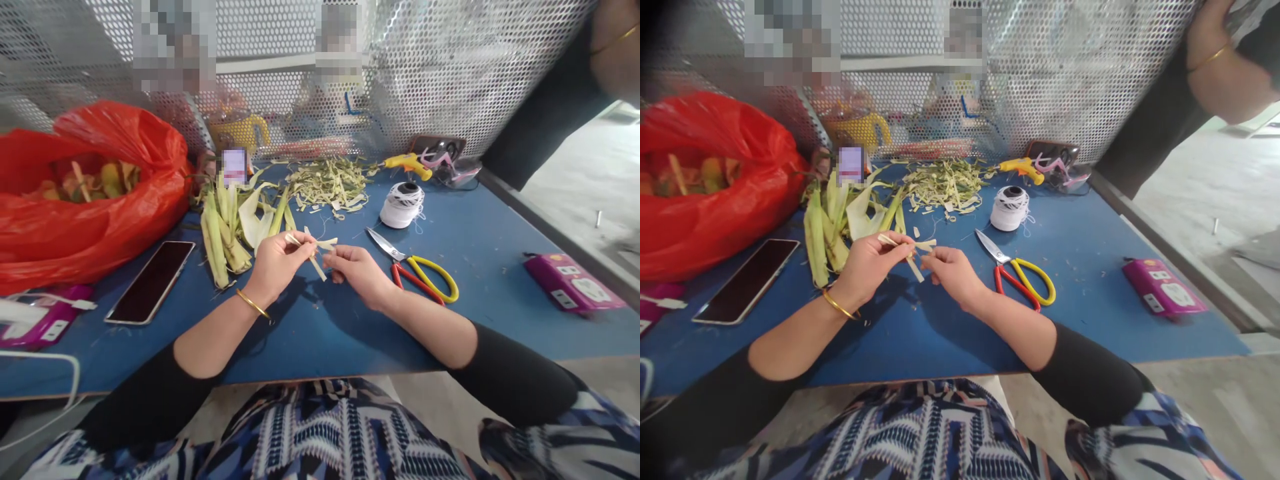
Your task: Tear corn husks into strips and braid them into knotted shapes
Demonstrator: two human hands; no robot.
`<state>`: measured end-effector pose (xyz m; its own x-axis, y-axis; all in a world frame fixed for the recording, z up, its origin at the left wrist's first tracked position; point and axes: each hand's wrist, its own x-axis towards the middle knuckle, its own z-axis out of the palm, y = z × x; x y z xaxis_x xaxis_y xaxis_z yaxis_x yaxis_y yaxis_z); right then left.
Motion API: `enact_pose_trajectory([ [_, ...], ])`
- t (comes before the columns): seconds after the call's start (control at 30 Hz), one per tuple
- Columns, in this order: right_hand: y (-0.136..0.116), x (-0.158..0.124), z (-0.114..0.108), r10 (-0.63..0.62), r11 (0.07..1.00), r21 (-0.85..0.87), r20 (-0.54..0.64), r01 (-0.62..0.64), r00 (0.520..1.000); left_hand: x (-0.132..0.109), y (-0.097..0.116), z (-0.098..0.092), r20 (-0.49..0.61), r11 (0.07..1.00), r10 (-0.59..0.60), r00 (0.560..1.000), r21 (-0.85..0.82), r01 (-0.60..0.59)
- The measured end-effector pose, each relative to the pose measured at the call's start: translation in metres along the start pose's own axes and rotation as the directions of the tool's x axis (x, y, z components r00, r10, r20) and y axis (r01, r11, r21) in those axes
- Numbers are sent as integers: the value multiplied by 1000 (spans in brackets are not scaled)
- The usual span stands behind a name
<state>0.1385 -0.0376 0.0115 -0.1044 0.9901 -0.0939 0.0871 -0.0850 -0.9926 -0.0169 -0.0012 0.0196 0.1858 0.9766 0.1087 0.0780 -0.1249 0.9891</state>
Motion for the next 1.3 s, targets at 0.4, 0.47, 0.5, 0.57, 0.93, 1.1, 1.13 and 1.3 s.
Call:
enact_pose_trajectory([
  [0.4, -7, -5, -11, -521, 228, -916, 171, 329, 836, -7, 6, 9, 238, 945, -279, 930, -104, 310],
  [0.47, -5, -3, -9, -469, 153, -943, 194, 295, 862, -9, 6, 9, 268, 920, -323, 908, -136, 367],
  [0.5, -5, -3, -8, -453, 134, -948, 201, 289, 869, -9, 6, 9, 285, 908, -340, 896, -147, 392],
  [0.57, -5, -2, -8, -441, 122, -952, 203, 282, 874, -10, 7, 8, 329, 885, -362, 872, -173, 432],
  [0.93, -8, -2, -12, -405, 245, -944, 105, 219, 908, -8, 6, 7, 356, 784, -472, 807, -248, 569],
  [1.1, -10, 2, -23, -509, 310, -861, 208, 403, 835, -8, 8, 5, 249, 854, -424, 871, -210, 476],
  [1.13, -11, 3, -27, -527, 321, -834, 236, 448, 816, -8, 8, 5, 239, 860, -423, 874, -198, 471],
  [1.3, -20, 4, -40, -576, 259, -747, 391, 613, 718, -8, 11, 5, 246, 826, -461, 852, -232, 514],
])
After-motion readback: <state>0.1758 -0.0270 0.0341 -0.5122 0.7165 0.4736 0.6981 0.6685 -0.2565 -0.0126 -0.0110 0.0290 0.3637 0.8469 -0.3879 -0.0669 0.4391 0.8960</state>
